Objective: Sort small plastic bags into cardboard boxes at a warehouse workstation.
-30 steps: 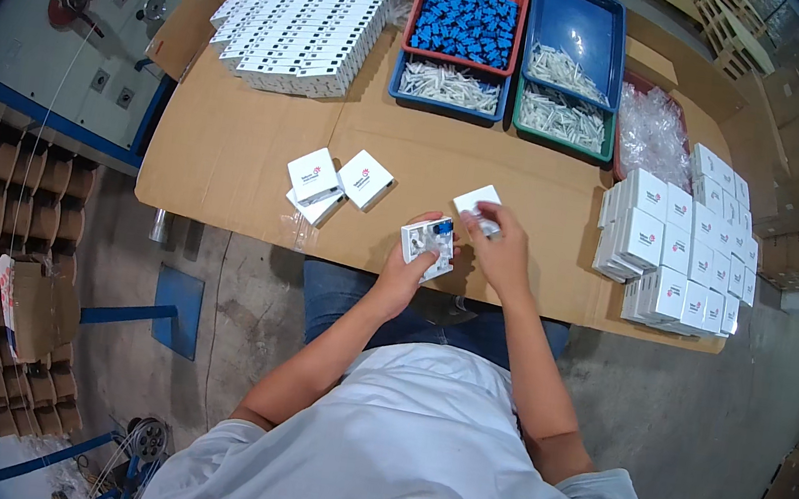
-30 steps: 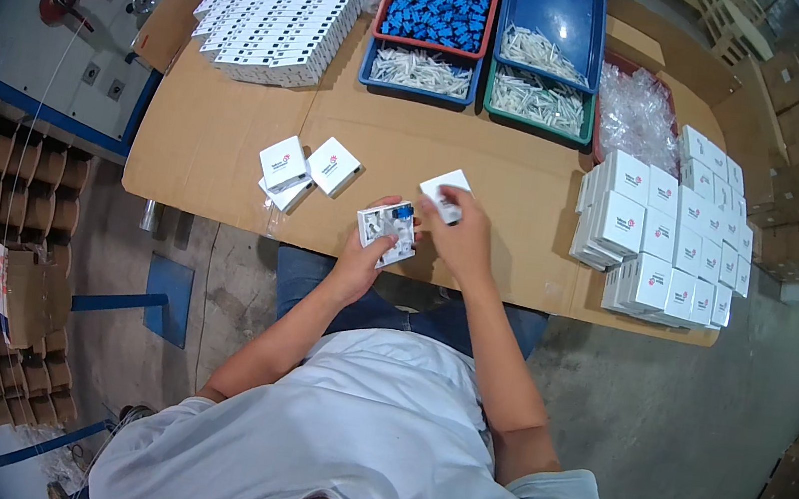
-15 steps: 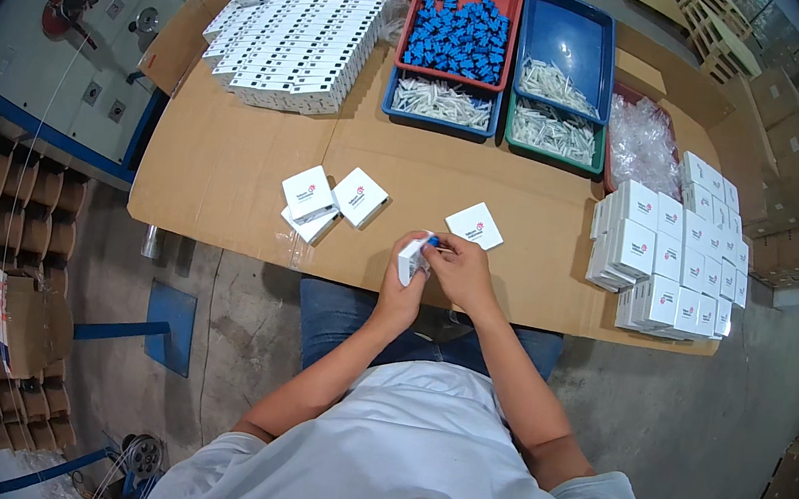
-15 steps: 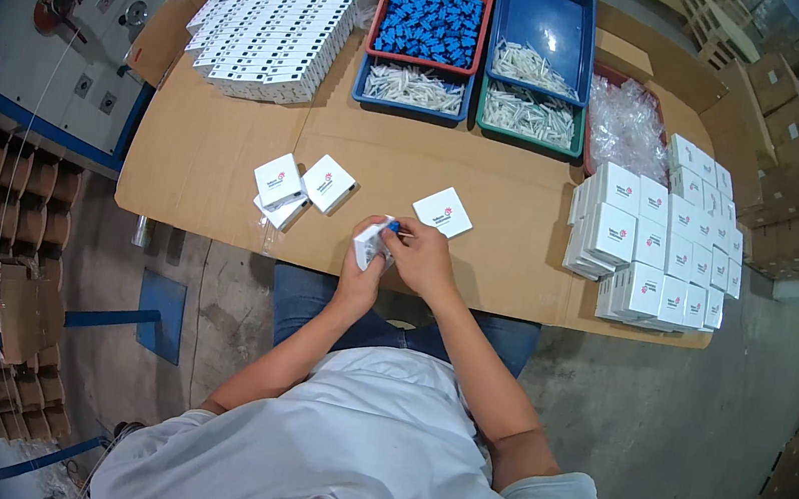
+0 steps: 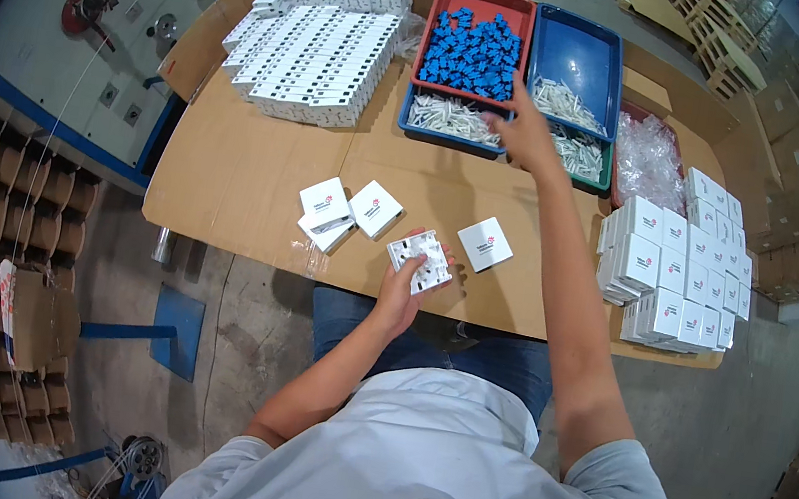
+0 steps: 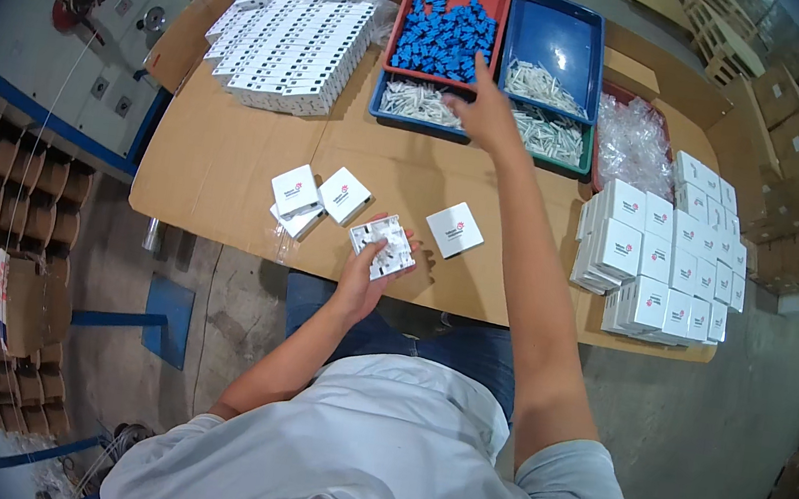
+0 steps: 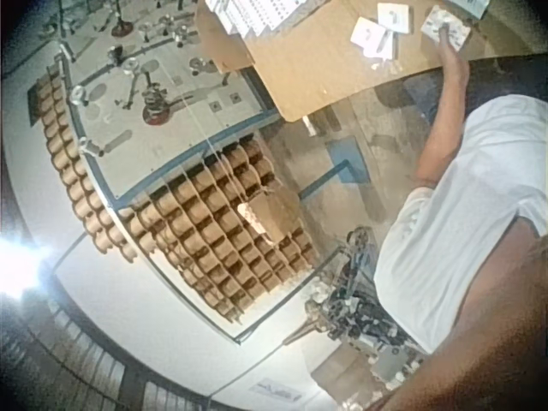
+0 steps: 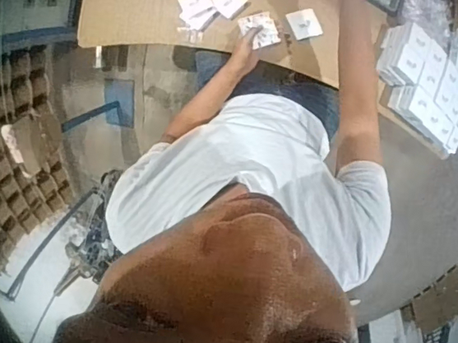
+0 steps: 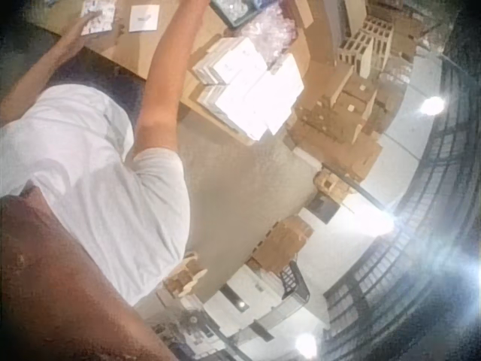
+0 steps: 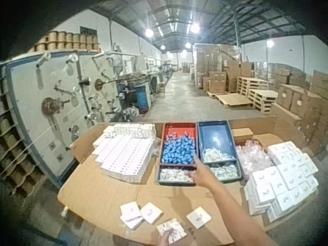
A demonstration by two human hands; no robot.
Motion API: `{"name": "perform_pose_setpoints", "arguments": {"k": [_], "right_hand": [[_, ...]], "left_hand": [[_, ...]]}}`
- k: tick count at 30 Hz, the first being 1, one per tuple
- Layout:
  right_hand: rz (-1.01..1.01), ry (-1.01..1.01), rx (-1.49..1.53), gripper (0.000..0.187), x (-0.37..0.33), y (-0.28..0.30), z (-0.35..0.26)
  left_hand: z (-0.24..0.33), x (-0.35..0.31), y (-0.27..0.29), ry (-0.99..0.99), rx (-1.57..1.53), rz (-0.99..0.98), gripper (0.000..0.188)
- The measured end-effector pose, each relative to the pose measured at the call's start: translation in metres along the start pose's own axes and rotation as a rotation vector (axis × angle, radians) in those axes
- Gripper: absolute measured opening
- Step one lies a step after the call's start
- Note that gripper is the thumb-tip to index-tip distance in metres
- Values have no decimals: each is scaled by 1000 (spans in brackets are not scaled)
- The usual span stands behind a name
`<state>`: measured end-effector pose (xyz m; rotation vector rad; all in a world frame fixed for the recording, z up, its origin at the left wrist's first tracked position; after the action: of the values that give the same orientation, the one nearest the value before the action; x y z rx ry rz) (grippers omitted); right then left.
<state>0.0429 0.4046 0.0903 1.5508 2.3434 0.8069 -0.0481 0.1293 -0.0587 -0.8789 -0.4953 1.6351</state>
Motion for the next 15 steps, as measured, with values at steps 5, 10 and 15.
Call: {"name": "perform_pose_setpoints", "arguments": {"k": [5,10,15], "right_hand": [[-381,142,84,12,-53,-68,-4],[-426,-64,79,13,-178,-132,22],[-188,-168,268,14,-190,-98,59]], "left_hand": [[7,9,1,-53,-71,-26,52],[2,23,11,-137,-6,53,62],[-4,32,35,-180,293,142,54]]}}
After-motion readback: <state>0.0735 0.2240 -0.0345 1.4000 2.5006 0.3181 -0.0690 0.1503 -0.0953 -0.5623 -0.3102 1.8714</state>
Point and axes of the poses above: each hand's wrist, its own x-axis towards the middle knuckle, its own y-axis out of the back of the hand, z = x × y, the point moved 9 cm from there along x, towards the middle knuckle, and after that the axes turned 6 degrees about -z, right-handed, at the moved point
